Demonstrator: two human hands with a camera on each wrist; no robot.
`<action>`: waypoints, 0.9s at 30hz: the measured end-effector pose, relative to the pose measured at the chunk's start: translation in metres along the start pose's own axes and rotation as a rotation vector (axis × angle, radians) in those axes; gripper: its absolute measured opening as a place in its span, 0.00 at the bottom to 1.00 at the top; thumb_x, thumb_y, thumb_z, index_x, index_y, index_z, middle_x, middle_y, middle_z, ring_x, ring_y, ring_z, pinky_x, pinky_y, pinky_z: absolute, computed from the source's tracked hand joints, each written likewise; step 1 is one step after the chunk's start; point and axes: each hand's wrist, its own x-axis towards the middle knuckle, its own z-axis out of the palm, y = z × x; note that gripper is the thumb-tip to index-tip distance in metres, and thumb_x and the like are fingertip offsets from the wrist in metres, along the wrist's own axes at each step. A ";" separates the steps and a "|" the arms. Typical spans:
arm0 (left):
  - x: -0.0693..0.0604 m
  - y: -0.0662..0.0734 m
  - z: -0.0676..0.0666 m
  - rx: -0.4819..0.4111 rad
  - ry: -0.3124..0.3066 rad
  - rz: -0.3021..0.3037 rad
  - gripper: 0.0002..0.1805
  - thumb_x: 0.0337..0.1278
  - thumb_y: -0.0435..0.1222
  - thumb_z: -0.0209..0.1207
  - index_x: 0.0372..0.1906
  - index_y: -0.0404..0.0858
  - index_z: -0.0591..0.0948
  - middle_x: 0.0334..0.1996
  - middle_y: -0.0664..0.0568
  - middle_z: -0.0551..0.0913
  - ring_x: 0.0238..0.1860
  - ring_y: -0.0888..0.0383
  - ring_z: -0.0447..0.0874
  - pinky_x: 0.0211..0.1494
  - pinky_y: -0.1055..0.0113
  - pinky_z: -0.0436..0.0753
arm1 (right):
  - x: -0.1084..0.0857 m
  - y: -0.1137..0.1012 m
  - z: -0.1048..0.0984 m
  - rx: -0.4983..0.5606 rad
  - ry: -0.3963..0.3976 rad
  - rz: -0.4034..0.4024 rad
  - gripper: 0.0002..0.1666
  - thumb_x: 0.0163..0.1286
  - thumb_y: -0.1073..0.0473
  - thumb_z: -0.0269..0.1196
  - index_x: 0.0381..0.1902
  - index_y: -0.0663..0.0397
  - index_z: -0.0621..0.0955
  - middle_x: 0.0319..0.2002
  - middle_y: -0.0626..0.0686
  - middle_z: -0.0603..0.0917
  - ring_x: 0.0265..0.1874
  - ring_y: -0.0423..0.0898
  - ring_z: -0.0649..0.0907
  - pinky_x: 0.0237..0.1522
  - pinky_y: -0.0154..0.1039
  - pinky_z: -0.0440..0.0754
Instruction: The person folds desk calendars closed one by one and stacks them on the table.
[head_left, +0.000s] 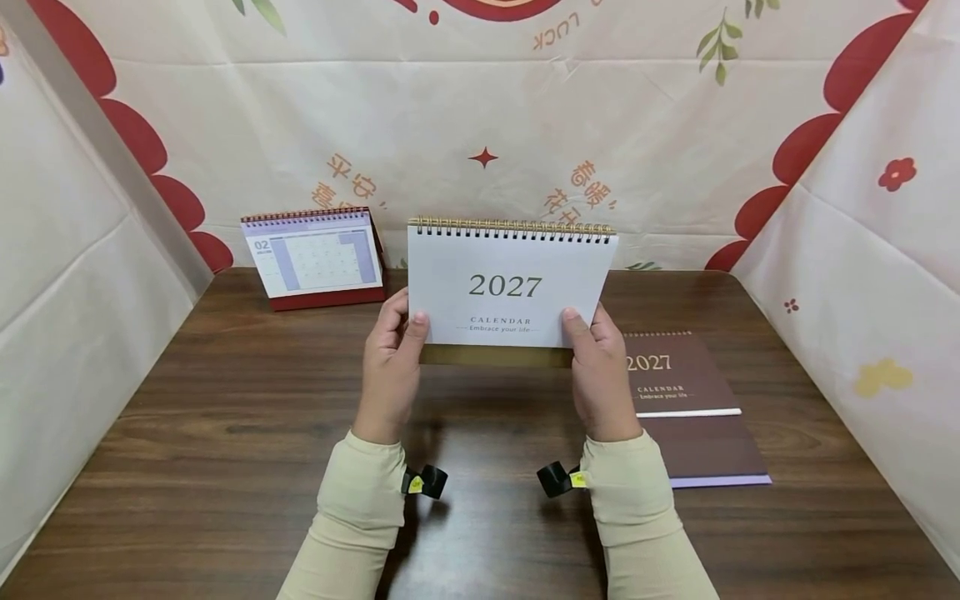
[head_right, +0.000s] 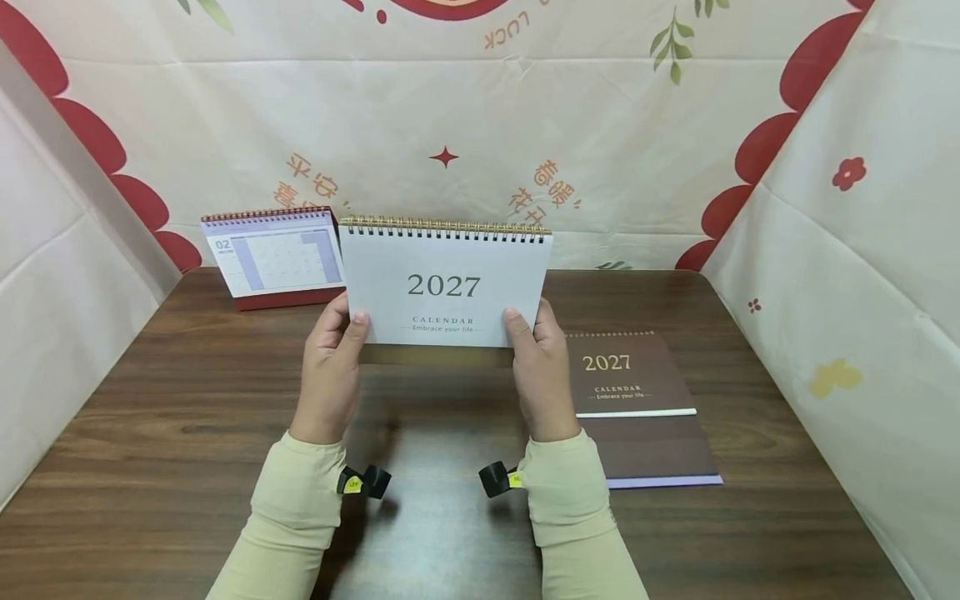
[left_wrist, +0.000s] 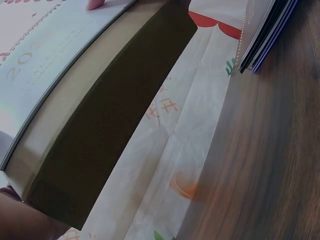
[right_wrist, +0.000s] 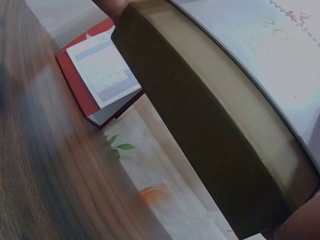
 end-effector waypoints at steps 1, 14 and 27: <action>0.000 0.000 0.000 0.004 0.003 -0.002 0.17 0.74 0.37 0.52 0.59 0.32 0.76 0.62 0.52 0.74 0.55 0.52 0.73 0.53 0.65 0.74 | 0.000 0.000 0.000 0.001 -0.001 -0.004 0.20 0.81 0.57 0.49 0.65 0.57 0.74 0.58 0.55 0.79 0.60 0.47 0.76 0.63 0.42 0.68; -0.001 0.002 0.001 -0.006 0.024 -0.028 0.17 0.73 0.35 0.52 0.61 0.33 0.75 0.54 0.47 0.78 0.51 0.52 0.74 0.51 0.65 0.74 | -0.003 -0.002 0.000 -0.010 -0.001 0.000 0.20 0.80 0.55 0.50 0.63 0.57 0.75 0.56 0.54 0.80 0.56 0.47 0.78 0.59 0.38 0.72; 0.000 0.000 0.002 -0.022 0.032 -0.049 0.16 0.73 0.36 0.53 0.59 0.32 0.76 0.51 0.45 0.78 0.50 0.53 0.73 0.52 0.64 0.73 | -0.003 -0.003 0.001 0.004 0.013 -0.019 0.19 0.80 0.56 0.50 0.61 0.59 0.76 0.55 0.54 0.81 0.55 0.47 0.78 0.57 0.37 0.73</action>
